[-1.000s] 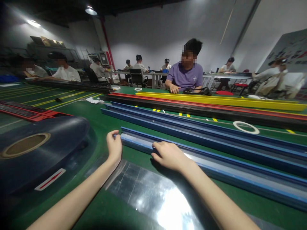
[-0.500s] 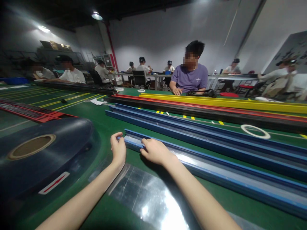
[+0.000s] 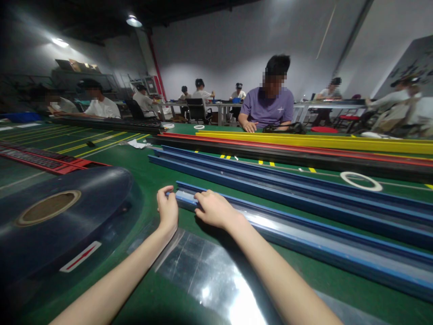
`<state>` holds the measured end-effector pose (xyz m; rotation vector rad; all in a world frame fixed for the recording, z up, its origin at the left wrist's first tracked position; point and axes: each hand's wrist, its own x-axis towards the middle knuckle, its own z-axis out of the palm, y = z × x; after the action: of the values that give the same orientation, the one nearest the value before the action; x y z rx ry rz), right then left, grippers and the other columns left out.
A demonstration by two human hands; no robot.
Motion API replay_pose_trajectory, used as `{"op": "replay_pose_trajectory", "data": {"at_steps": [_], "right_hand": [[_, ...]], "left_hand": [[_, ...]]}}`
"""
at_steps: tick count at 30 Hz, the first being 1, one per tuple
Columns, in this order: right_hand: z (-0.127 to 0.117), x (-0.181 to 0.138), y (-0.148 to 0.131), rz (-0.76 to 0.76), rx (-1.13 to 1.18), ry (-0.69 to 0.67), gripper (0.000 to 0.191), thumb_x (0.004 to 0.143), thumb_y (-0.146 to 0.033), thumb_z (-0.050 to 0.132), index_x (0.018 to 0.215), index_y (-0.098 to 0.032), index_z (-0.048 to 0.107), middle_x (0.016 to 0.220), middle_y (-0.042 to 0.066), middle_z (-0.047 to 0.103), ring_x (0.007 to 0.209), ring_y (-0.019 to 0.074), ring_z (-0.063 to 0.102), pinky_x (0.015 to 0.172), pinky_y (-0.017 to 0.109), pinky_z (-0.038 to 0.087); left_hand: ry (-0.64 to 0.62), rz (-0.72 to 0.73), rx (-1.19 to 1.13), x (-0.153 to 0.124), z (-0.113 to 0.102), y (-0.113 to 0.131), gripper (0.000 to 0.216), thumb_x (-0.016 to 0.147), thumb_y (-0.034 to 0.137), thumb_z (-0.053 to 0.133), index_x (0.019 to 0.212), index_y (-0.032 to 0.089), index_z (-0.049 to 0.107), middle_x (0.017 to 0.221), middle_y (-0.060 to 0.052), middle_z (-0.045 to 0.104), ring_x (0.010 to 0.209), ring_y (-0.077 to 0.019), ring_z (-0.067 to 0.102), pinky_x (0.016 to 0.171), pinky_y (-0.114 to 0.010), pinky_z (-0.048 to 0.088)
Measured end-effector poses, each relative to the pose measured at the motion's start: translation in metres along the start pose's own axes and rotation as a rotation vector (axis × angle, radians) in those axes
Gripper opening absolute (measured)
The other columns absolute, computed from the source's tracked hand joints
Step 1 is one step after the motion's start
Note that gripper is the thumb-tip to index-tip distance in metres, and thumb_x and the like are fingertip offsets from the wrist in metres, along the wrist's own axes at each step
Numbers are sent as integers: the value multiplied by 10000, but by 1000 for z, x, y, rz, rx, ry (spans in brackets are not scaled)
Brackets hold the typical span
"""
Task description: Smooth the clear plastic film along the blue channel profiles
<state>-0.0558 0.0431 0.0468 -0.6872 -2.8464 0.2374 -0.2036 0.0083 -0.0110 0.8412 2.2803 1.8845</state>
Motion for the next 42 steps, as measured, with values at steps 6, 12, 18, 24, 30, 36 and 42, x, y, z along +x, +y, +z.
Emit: {"op": "replay_pose_trajectory", "data": {"at_steps": [6, 12, 18, 24, 30, 36, 42], "right_hand": [[-16, -49, 9, 46, -22, 99, 223, 821, -228, 374, 930, -161, 556, 927, 76, 588, 869, 161, 493, 762, 280, 366], [-34, -128, 41, 195, -144, 211, 279, 847, -299, 331, 955, -177, 558, 993, 87, 580, 930, 191, 478, 790, 332, 370], [-46, -219, 85, 463, -234, 180, 430, 784, -508, 394, 1068, -218, 533, 1119, 89, 542, 1007, 230, 489, 825, 379, 376], [-56, -290, 109, 639, -267, 168, 541, 719, -581, 442, 1124, -231, 519, 1117, 143, 550, 1009, 290, 507, 815, 425, 384], [-57, -317, 123, 667, -274, 208, 522, 738, -538, 452, 1143, -213, 504, 1074, 157, 567, 974, 275, 526, 812, 383, 391], [-51, -313, 126, 652, -338, 211, 581, 737, -580, 402, 1127, -158, 492, 1041, 137, 569, 952, 266, 517, 803, 377, 393], [-50, -309, 123, 655, -329, 194, 599, 751, -598, 359, 1141, -159, 474, 1054, 126, 553, 952, 256, 502, 815, 377, 369]], "left_hand": [[22, 35, 26, -2, -2, 2, 194, 699, 146, 423, 847, 246, 497, 1023, -30, 509, 1032, -234, 419, 903, -455, 245], [21, 234, 126, -11, -6, 14, 237, 702, 122, 422, 860, 253, 540, 990, -23, 585, 1026, -238, 433, 893, -455, 232], [-176, 762, 198, -25, -5, 20, 253, 759, 109, 370, 864, 232, 565, 947, -17, 624, 983, -182, 515, 901, -396, 253], [-618, 1183, 255, -35, -5, 26, 284, 792, 190, 371, 1010, 217, 550, 1077, -60, 589, 1028, -171, 507, 871, -338, 351], [-616, 1215, 281, -35, -5, 27, 212, 797, 275, 407, 916, 213, 572, 851, -33, 658, 803, -149, 586, 851, -344, 360], [-584, 1193, 271, -34, -4, 25, 177, 782, 280, 412, 788, 218, 578, 757, -13, 653, 739, -149, 582, 815, -341, 368], [-622, 1281, 348, -31, -5, 34, 203, 788, 298, 407, 794, 225, 596, 748, -23, 645, 706, -149, 577, 772, -320, 392]]}}
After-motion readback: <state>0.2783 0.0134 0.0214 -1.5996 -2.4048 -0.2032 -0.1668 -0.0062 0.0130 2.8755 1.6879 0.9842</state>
